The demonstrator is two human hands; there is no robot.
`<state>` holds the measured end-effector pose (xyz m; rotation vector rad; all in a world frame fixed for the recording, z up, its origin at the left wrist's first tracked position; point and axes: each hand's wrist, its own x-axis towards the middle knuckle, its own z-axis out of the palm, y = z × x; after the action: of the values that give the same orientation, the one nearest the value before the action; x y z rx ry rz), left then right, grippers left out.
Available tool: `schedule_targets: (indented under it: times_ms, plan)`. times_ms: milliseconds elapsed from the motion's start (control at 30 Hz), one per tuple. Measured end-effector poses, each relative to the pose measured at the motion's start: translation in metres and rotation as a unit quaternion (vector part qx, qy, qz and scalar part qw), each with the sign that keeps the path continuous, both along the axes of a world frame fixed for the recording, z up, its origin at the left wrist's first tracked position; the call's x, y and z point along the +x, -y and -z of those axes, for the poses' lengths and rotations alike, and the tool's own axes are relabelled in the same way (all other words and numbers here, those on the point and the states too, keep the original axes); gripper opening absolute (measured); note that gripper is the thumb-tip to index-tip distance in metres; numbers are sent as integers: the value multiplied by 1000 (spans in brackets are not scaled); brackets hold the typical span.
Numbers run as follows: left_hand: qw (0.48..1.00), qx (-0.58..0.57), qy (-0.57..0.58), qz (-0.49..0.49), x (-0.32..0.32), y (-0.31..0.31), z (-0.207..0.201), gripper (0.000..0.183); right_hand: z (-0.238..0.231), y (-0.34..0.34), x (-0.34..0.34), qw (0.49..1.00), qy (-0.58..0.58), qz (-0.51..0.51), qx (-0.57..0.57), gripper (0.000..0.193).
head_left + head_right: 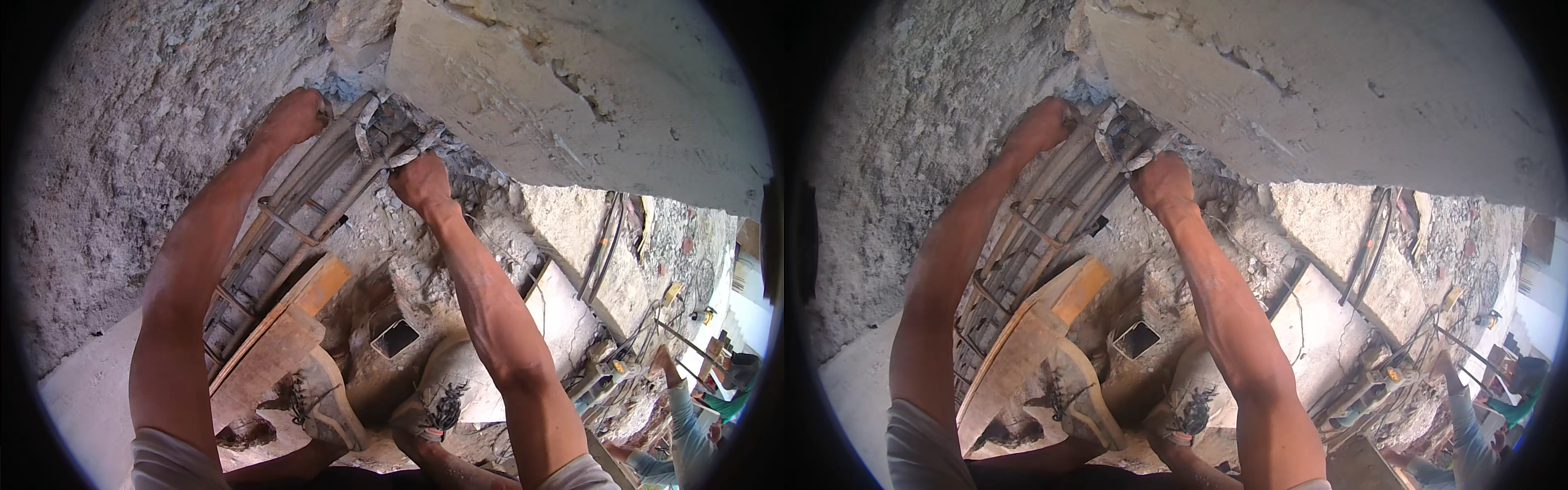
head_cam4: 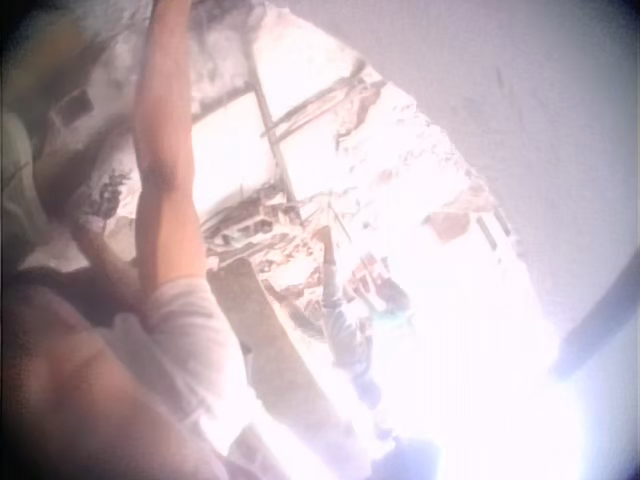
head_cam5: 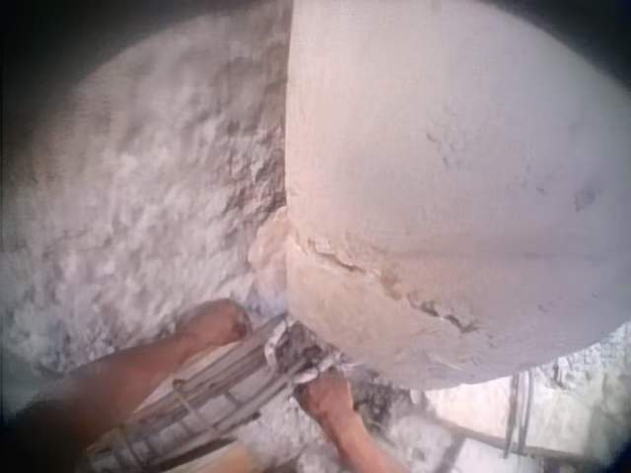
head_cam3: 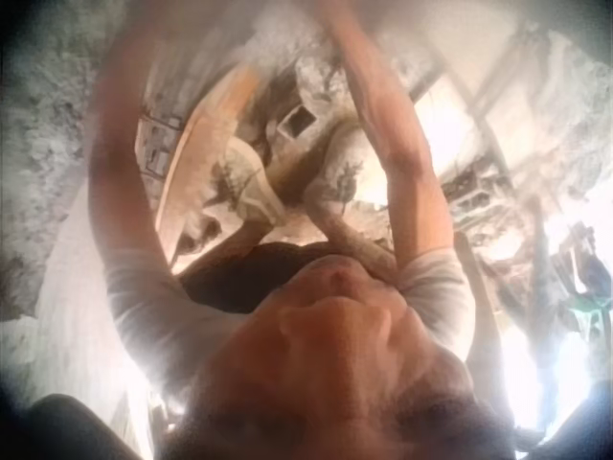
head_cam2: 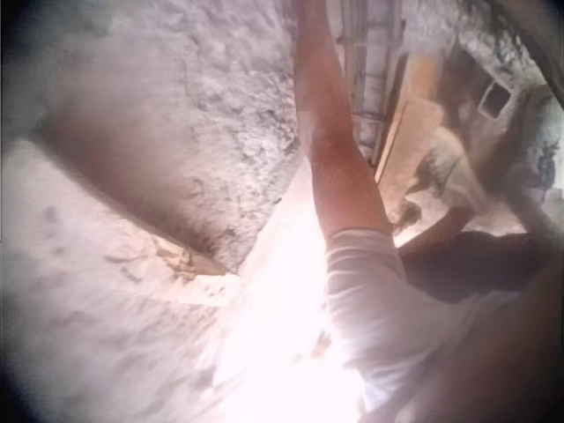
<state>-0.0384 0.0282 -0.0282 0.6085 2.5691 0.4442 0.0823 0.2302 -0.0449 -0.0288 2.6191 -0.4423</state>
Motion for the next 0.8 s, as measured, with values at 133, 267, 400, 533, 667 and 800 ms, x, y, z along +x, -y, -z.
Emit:
schedule_targets:
  times_ms: [133,267,400,533,667,800]
  plan:
    - [991,25,-110,74,12,11,6,26,1,-4,2,985,-97,66,-124,27]
    - [999,45,-21,-1,19,18,22,28,18,-11,0,986,-118,27,-115,26]
    - [998,-7,45,-44,19,19,25,34,20,-12,10,965,-136,41,-220,23]
    - [995,38,45,-79,31,6,8,31,0,-19,20,947,-105,131,-273,18]
    - [990,7,84,-108,33,14,9,29,-11,-8,25,946,-4,199,-256,21]
    - [995,21,62,-70,30,6,20,28,28,-22,24,935,-206,160,-238,22]
